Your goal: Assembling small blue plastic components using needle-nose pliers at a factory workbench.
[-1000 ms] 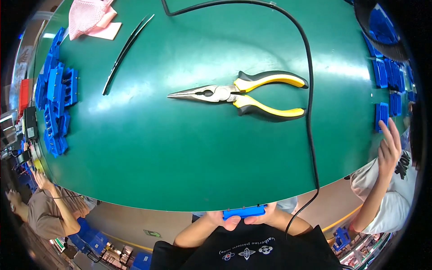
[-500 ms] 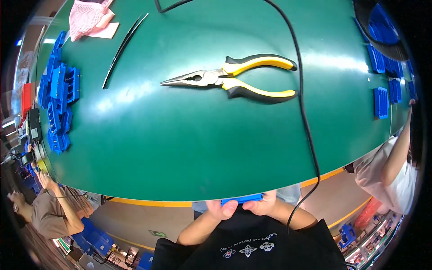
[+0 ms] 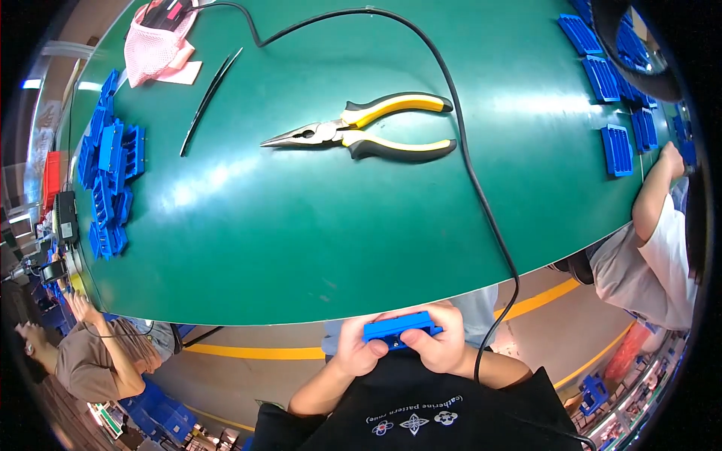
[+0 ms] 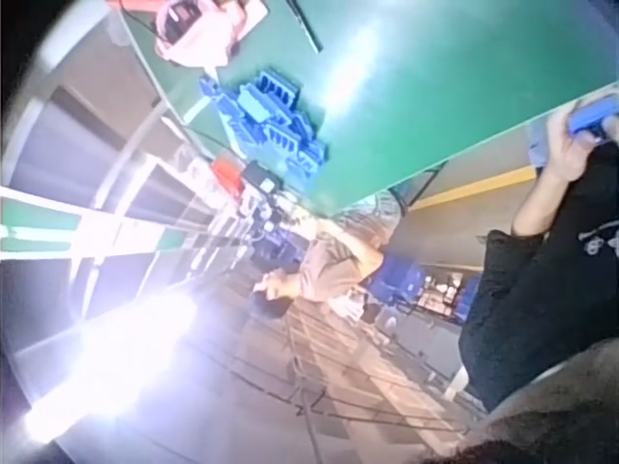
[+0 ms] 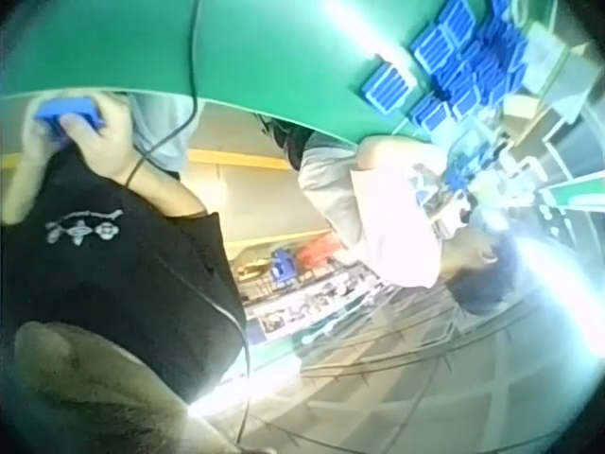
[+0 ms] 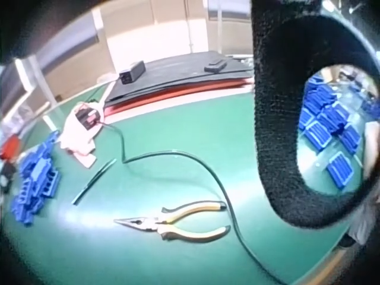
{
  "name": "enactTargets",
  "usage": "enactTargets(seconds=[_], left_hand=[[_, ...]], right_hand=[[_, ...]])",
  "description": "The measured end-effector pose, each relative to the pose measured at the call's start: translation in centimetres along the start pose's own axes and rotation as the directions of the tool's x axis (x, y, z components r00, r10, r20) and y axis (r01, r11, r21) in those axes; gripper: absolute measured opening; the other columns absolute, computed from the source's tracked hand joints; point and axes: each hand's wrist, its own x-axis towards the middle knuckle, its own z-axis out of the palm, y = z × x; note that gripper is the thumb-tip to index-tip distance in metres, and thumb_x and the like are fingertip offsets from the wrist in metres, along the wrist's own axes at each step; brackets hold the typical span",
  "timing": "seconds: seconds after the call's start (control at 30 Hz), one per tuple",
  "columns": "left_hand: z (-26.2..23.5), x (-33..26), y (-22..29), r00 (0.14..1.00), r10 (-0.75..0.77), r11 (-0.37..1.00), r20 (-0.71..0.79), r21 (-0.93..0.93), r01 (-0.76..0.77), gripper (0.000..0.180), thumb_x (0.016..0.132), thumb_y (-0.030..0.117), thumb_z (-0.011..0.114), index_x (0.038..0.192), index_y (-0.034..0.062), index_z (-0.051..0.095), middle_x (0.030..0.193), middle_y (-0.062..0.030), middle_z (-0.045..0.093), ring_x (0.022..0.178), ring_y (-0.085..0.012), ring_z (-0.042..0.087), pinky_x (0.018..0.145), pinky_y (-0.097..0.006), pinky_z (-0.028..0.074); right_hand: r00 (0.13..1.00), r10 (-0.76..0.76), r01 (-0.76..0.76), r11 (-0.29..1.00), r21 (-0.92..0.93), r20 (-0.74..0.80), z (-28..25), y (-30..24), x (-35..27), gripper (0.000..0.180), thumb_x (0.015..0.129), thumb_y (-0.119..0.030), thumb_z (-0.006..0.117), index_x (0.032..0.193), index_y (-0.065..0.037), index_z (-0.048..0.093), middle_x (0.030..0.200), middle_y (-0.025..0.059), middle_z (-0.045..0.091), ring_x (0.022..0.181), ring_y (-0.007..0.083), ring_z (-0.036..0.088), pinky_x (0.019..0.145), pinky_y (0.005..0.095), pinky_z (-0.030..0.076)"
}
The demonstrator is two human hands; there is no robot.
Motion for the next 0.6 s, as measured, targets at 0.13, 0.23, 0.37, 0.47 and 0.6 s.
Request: enactTargets(seconds=[0.13, 0.23, 0.37, 0.47, 0.6], left_hand=[[0.0, 0.4, 0.2, 0.999, -0.018, 1.0, 0.027, 0.007, 0.017, 0.07, 0.087, 0.054, 0.058, 0.123, -0.005, 0.052, 0.116, -0.0108, 0.059, 0.105, -0.0201, 0.056, 0.091, -0.033, 0.043], [0.3, 0.6, 0.1, 0.999, 0.01, 0.999, -0.033, 0.035, -0.009, 0.066, 0.088, 0.052, 0.058, 0.121, -0.0042, 0.053, 0.116, -0.0103, 0.059, 0.105, -0.0205, 0.055, 0.092, -0.034, 0.042], [0.7, 0.9, 0.1, 0.996, 0.034, 0.999, -0.078, 0.017, -0.033, 0.059, 0.09, 0.046, 0.059, 0.12, -0.0039, 0.054, 0.116, -0.0108, 0.058, 0.105, -0.0209, 0.055, 0.092, -0.034, 0.041], [0.8, 0.9, 0.1, 0.995, 0.063, 0.997, -0.078, 0.057, -0.058, 0.055, 0.091, 0.043, 0.059, 0.12, -0.0041, 0.054, 0.117, -0.0113, 0.058, 0.105, -0.0213, 0.055, 0.092, -0.034, 0.041], [0.5, 0.7, -0.5, 0.992, 0.109, 0.989, -0.063, 0.103, -0.102, 0.054, 0.091, 0.042, 0.059, 0.118, -0.0043, 0.055, 0.116, -0.0118, 0.058, 0.105, -0.0224, 0.056, 0.092, -0.035, 0.041]], right_hand=[[0.998, 0.034, -0.031, 0.998, 0.057, -0.06, 0.2, -0.5, 0.0, 0.029, 0.089, -0.023, 0.064, 0.101, 0.003, 0.064, 0.096, 0.0096, 0.068, 0.084, 0.0167, 0.064, 0.075, 0.0282, 0.048], [0.99, 0.11, -0.101, 0.99, 0.095, -0.09, 0.4, -0.3, -0.4, 0.026, 0.089, -0.02, 0.064, 0.099, 0.004, 0.063, 0.091, 0.0071, 0.067, 0.081, 0.0127, 0.061, 0.071, 0.026, 0.048], [0.987, 0.088, -0.079, 0.995, 0.068, -0.137, 0.5, 0.5, -0.7, 0.027, 0.089, -0.022, 0.065, 0.096, 0.003, 0.063, 0.085, 0.0045, 0.066, 0.075, 0.0105, 0.06, 0.067, 0.0247, 0.047], [0.987, 0.098, -0.091, 0.994, 0.054, -0.128, 0.2, 0.7, -1.0, 0.028, 0.088, -0.024, 0.067, 0.096, 0.003, 0.063, 0.082, 0.004, 0.065, 0.073, 0.0105, 0.059, 0.065, 0.025, 0.047], [0.993, 0.05, -0.051, 0.999, -0.01, -0.107, 0.0, 0.6, -0.6, 0.031, 0.087, -0.027, 0.068, 0.095, 0.002, 0.063, 0.081, 0.0043, 0.065, 0.072, 0.0109, 0.058, 0.063, 0.0257, 0.046]])
